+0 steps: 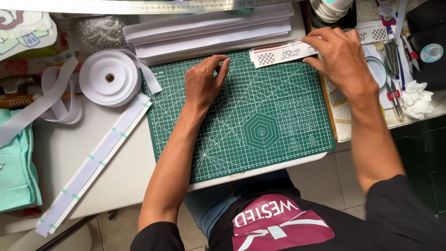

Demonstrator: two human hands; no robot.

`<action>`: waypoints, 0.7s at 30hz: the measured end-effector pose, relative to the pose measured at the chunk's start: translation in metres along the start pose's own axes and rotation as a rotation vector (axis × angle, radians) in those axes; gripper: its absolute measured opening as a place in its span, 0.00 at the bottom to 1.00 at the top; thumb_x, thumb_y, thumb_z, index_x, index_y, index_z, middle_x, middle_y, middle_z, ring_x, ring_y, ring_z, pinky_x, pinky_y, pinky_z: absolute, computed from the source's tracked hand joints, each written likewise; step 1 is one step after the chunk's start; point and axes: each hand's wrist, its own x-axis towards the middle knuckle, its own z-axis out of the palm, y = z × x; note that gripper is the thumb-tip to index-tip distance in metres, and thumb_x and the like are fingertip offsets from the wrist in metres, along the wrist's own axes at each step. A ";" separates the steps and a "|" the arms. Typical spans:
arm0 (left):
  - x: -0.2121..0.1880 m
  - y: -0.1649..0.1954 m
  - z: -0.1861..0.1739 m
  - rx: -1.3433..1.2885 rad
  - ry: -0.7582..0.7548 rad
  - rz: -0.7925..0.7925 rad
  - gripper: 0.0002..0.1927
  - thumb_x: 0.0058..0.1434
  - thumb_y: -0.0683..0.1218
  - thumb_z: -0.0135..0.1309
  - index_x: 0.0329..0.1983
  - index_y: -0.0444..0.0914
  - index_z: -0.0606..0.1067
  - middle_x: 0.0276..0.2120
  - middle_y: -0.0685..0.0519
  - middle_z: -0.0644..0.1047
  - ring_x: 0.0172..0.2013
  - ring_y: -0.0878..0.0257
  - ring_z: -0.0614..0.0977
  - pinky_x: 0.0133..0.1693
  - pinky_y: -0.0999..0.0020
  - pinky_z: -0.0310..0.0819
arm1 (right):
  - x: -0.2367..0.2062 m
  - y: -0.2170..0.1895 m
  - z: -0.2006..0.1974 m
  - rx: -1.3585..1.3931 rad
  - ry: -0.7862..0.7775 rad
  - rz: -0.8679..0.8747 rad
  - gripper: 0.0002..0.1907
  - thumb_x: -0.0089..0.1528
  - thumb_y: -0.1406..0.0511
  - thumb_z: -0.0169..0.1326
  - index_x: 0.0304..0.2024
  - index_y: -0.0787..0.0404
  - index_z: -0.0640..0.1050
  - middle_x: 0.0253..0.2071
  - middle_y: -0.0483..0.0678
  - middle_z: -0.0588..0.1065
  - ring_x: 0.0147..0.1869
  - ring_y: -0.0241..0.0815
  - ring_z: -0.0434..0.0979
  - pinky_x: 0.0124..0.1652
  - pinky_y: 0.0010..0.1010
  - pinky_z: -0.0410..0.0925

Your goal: The person folds and aligns white paper strips on a green cutting mat, then uses a roll of green tape to secure the edges. The person handles the strips one at a time, pressing them flat and adjusting their positions before taping.

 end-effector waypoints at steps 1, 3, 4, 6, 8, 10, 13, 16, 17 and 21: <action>0.001 0.001 0.001 -0.004 -0.001 0.003 0.08 0.70 0.49 0.58 0.40 0.41 0.81 0.31 0.52 0.84 0.24 0.63 0.84 0.25 0.70 0.75 | 0.002 0.003 0.004 -0.054 -0.009 -0.052 0.22 0.57 0.62 0.68 0.53 0.58 0.82 0.59 0.48 0.78 0.59 0.47 0.77 0.58 0.47 0.64; 0.001 0.002 -0.001 -0.010 0.008 0.011 0.08 0.70 0.49 0.58 0.40 0.41 0.81 0.31 0.53 0.84 0.24 0.64 0.85 0.25 0.70 0.76 | 0.000 0.006 0.012 -0.068 0.000 -0.110 0.19 0.60 0.62 0.67 0.53 0.58 0.82 0.56 0.47 0.79 0.62 0.46 0.76 0.61 0.47 0.63; 0.001 0.003 -0.001 -0.018 0.017 0.016 0.08 0.70 0.49 0.57 0.41 0.41 0.81 0.31 0.53 0.84 0.25 0.64 0.85 0.25 0.70 0.76 | -0.002 0.006 0.016 -0.072 -0.002 -0.140 0.18 0.61 0.62 0.66 0.53 0.58 0.81 0.54 0.46 0.79 0.64 0.45 0.76 0.63 0.48 0.62; 0.002 0.004 -0.004 -0.018 0.020 0.011 0.08 0.70 0.50 0.57 0.41 0.42 0.81 0.31 0.53 0.84 0.25 0.64 0.85 0.26 0.69 0.76 | -0.001 0.004 0.024 -0.167 0.045 -0.162 0.10 0.68 0.63 0.65 0.51 0.56 0.82 0.52 0.42 0.79 0.61 0.40 0.77 0.66 0.46 0.61; 0.003 0.007 -0.005 -0.020 -0.003 -0.009 0.08 0.70 0.50 0.57 0.41 0.42 0.81 0.30 0.54 0.84 0.25 0.63 0.85 0.27 0.68 0.77 | -0.002 0.002 0.027 -0.225 0.071 -0.173 0.05 0.71 0.64 0.64 0.48 0.54 0.82 0.50 0.39 0.80 0.57 0.36 0.79 0.68 0.47 0.59; 0.004 0.008 -0.008 -0.024 0.018 -0.011 0.08 0.69 0.50 0.57 0.41 0.41 0.81 0.31 0.53 0.84 0.26 0.62 0.85 0.27 0.67 0.76 | 0.001 0.000 0.028 -0.243 0.090 -0.186 0.02 0.71 0.64 0.64 0.46 0.53 0.83 0.46 0.38 0.80 0.54 0.34 0.80 0.70 0.50 0.57; 0.007 0.012 -0.011 -0.031 0.030 0.001 0.08 0.69 0.50 0.57 0.42 0.41 0.81 0.31 0.52 0.84 0.27 0.60 0.85 0.29 0.66 0.77 | 0.001 0.001 0.024 -0.195 0.147 -0.121 0.04 0.71 0.67 0.59 0.46 0.52 0.84 0.49 0.39 0.81 0.54 0.34 0.81 0.74 0.50 0.56; 0.005 0.015 -0.013 -0.037 0.017 -0.013 0.08 0.69 0.50 0.57 0.41 0.41 0.81 0.31 0.52 0.84 0.27 0.60 0.85 0.29 0.66 0.77 | 0.002 0.002 0.015 0.011 0.207 0.002 0.06 0.72 0.68 0.57 0.48 0.55 0.84 0.50 0.42 0.81 0.56 0.37 0.80 0.71 0.51 0.56; 0.007 0.016 -0.013 -0.037 0.016 -0.015 0.08 0.69 0.50 0.57 0.41 0.41 0.81 0.31 0.52 0.84 0.27 0.60 0.85 0.28 0.65 0.77 | 0.002 0.002 0.012 0.057 0.227 0.031 0.06 0.72 0.69 0.58 0.48 0.55 0.84 0.50 0.43 0.82 0.56 0.38 0.80 0.70 0.52 0.56; 0.011 0.018 -0.016 -0.062 0.016 -0.036 0.08 0.69 0.50 0.57 0.41 0.41 0.81 0.30 0.52 0.84 0.25 0.61 0.85 0.27 0.66 0.76 | 0.013 -0.002 -0.007 0.361 0.340 0.144 0.08 0.69 0.70 0.57 0.49 0.56 0.83 0.47 0.49 0.79 0.52 0.40 0.78 0.56 0.42 0.65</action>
